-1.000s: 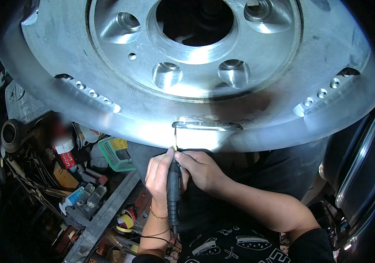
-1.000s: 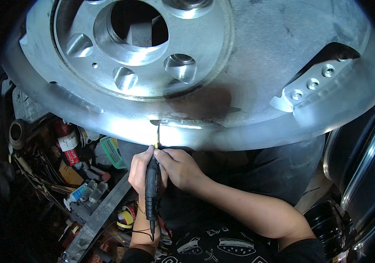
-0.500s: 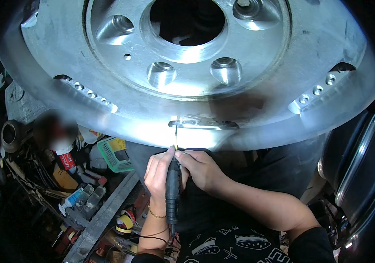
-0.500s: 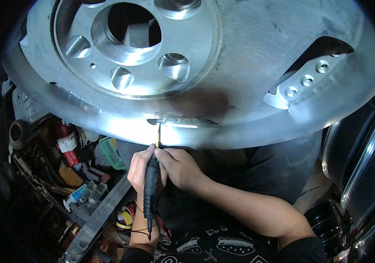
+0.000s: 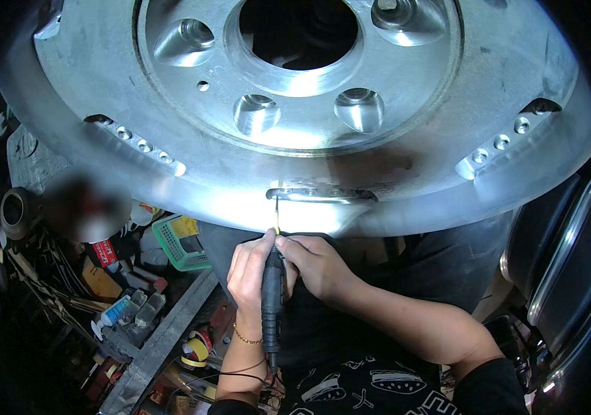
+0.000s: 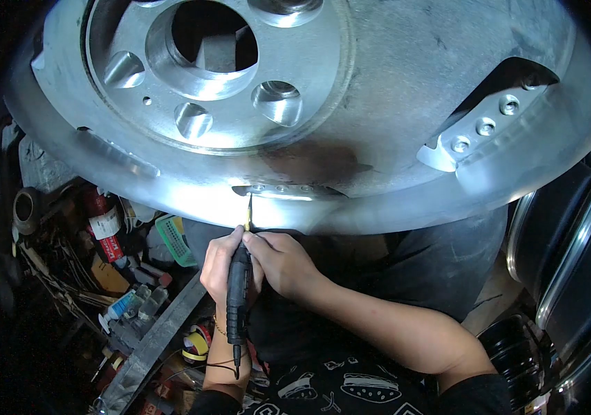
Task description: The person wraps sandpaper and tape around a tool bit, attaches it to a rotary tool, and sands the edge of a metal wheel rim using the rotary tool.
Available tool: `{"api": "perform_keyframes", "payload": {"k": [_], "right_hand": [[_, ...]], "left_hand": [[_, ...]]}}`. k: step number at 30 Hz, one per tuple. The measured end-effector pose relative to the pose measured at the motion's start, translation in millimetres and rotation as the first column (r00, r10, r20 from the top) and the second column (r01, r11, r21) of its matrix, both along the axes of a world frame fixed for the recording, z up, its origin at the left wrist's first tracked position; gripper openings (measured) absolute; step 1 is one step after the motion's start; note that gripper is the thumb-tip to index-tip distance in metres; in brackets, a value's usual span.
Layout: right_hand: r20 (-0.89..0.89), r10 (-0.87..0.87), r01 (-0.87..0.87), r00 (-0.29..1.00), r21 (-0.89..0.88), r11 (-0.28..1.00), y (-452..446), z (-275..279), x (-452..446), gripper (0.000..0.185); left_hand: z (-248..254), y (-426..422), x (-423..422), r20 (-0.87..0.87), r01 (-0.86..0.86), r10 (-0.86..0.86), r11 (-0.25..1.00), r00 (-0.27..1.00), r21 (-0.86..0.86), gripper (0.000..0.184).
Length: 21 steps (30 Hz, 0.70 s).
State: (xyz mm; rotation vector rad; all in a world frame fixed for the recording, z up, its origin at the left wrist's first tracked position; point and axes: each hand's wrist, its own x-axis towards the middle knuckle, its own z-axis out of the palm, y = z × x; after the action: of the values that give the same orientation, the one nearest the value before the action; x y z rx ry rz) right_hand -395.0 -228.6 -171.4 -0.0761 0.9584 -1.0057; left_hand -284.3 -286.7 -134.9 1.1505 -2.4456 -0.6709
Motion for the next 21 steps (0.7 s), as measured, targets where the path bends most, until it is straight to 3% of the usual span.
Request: {"api": "perform_keyframes", "payload": {"k": [11,13,17,21], "right_hand": [[0.036,0.018,-0.017,0.999,-0.006,1.0,0.5,2.0,-2.8,0.042],[-0.058,0.056,-0.054,0.997,0.036,0.998,2.5,1.2,-2.2,0.045],[-0.043,0.065,-0.063,0.997,0.052,0.997,2.4,4.6,-6.5,0.046],[-0.035,0.01,-0.01,0.999,0.004,1.0,-0.7,3.8,-2.8,0.046]], "left_hand": [[0.8,-1.4,-0.9,-0.002,0.016,-0.016,1.0,1.0,0.008,0.029],[0.2,-1.0,-2.0,-0.011,0.031,-0.031,0.999,0.999,0.012,0.029],[1.2,-1.1,-3.2,-0.01,0.034,-0.034,0.999,0.999,0.029,0.029],[1.1,-0.7,-2.8,-0.011,0.003,-0.003,1.0,1.0,0.002,0.029]]}}
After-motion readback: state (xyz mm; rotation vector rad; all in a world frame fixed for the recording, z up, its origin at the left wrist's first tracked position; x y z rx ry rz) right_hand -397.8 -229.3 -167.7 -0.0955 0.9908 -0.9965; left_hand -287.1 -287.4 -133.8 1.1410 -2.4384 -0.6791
